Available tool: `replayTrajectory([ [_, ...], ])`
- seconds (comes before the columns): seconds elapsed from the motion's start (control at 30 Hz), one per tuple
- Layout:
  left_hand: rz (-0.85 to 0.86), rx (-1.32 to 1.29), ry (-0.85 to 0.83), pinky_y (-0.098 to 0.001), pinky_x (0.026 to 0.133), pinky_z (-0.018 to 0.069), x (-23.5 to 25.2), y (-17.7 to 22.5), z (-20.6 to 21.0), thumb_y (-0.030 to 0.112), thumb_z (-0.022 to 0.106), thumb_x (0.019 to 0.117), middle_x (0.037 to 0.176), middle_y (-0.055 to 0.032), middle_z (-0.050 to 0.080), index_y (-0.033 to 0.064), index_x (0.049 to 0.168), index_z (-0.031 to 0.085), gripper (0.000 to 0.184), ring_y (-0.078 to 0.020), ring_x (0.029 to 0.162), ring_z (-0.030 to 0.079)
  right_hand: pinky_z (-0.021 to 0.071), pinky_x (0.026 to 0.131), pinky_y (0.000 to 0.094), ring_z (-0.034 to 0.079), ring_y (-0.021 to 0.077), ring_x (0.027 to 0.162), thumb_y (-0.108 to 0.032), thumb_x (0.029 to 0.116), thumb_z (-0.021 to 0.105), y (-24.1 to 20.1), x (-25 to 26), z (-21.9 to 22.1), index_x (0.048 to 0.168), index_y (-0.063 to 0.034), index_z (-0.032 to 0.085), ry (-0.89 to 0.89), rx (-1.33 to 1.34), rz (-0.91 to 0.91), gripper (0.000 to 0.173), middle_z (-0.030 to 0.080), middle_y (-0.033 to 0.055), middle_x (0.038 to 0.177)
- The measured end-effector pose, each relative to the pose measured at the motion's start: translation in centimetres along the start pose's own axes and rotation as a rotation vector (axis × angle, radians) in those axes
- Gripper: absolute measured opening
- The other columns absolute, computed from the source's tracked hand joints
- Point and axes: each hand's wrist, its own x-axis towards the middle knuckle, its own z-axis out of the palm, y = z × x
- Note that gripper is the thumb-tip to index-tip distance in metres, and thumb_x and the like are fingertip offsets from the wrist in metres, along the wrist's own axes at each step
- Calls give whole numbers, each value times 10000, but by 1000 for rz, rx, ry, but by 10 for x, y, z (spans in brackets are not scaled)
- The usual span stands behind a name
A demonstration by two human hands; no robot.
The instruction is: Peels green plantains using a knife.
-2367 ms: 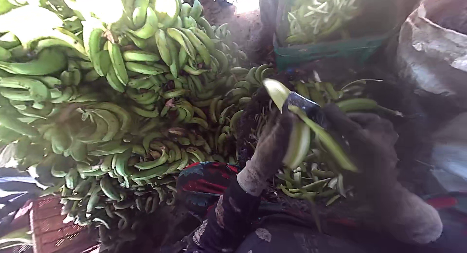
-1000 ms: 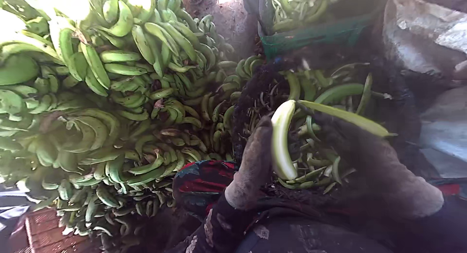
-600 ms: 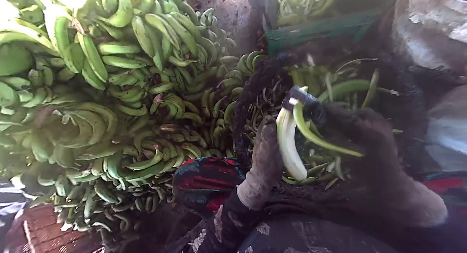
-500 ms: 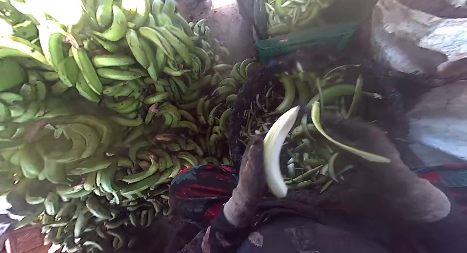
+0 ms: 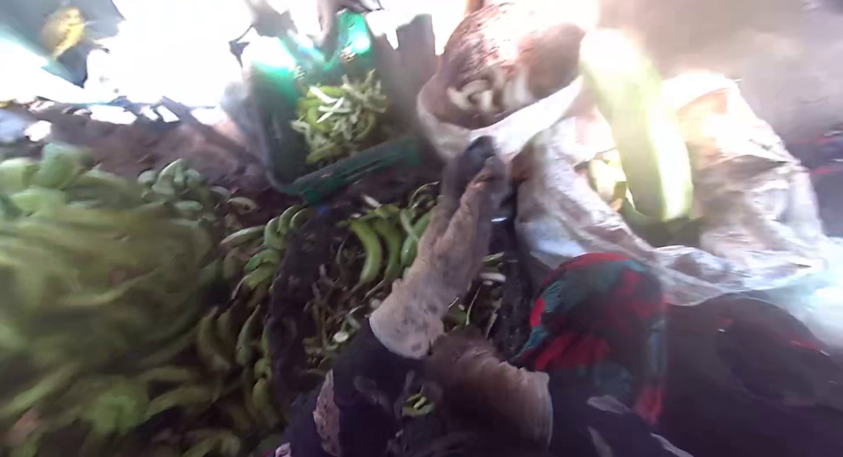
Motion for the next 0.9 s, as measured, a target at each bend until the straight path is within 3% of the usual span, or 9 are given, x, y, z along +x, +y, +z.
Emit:
replayTrajectory([
  [0.03, -219, 317, 147, -379, 939, 560, 13, 3, 4, 368, 426, 1090, 1398, 32, 582, 280, 1514, 421, 433, -118, 1169, 614, 487, 789, 741, 640, 520, 1049, -419, 965, 630, -3, -4, -5, 1177, -139, 707, -10, -9, 16, 360, 681, 270, 1130],
  [0.1, -433, 795, 186, -558, 1060, 466, 35, -39, -20, 539, 389, 1060, 1509, -89, 504, 238, 1547, 373, 573, -270, 1328, 539, 489, 832, 691, 642, 482, 1045, -298, 971, 647, -9, -22, -12, 1148, -106, 722, 36, 29, 29, 271, 688, 244, 1107],
  [0.23, -792, 1428, 119, -619, 1117, 386, 53, -137, -83, 472, 472, 1033, 1554, -253, 392, 93, 1550, 378, 648, -437, 1399, 438, 476, 849, 717, 617, 522, 1097, -158, 990, 601, -6, -43, -43, 1242, -68, 664, -113, 118, 14, 276, 657, 283, 1174],
  [0.33, -844, 1598, 110, -609, 1171, 298, 34, -155, -107, 411, 580, 992, 1643, -179, 281, 170, 1580, 356, 674, -422, 1492, 292, 477, 847, 694, 622, 500, 1101, -207, 996, 592, -1, -49, -55, 1185, -5, 663, -163, 118, 8, 286, 656, 285, 1177],
  [0.47, -662, 1641, 70, -659, 1137, 311, 12, -161, -119, 317, 668, 948, 1627, -122, 345, 223, 1519, 470, 612, -415, 1500, 284, 430, 998, 672, 557, 468, 1249, -325, 1024, 580, 28, -87, -91, 1400, -166, 614, 144, 194, -139, 409, 598, 261, 1334],
  [0.6, -729, 1540, 28, -637, 1145, 318, -14, -140, -101, 273, 721, 906, 1500, -150, 515, 157, 1474, 524, 612, -412, 1419, 423, 594, 868, 389, 713, 143, 979, -274, 964, 662, 106, -148, -137, 1244, -194, 731, 1025, 352, 153, 299, 750, 19, 1095],
  [0.67, -651, 1468, 133, -643, 1079, 408, -35, -131, -104, 304, 774, 868, 1392, -200, 594, 125, 1425, 571, 619, -443, 1304, 537, 563, 736, 539, 697, 282, 854, -338, 982, 672, 177, -153, -163, 1334, -210, 689, 1022, 223, 516, 375, 730, 104, 1022],
  [0.8, -578, 1208, 402, -686, 1036, 384, -76, -92, -108, 391, 782, 808, 1362, -295, 552, 74, 1441, 531, 752, -515, 1264, 503, 466, 910, 708, 621, 458, 1167, -416, 934, 684, 311, -122, -191, 1317, -137, 645, 804, 216, 1028, 476, 656, 233, 1263],
  [0.9, -557, 956, 583, -614, 1054, 403, -108, -61, -102, 393, 771, 778, 1382, -314, 514, -14, 1432, 488, 820, -441, 1275, 506, 421, 967, 752, 552, 513, 1262, -467, 942, 681, 348, -105, -178, 1337, -81, 601, 826, 274, 1124, 558, 612, 282, 1328],
])
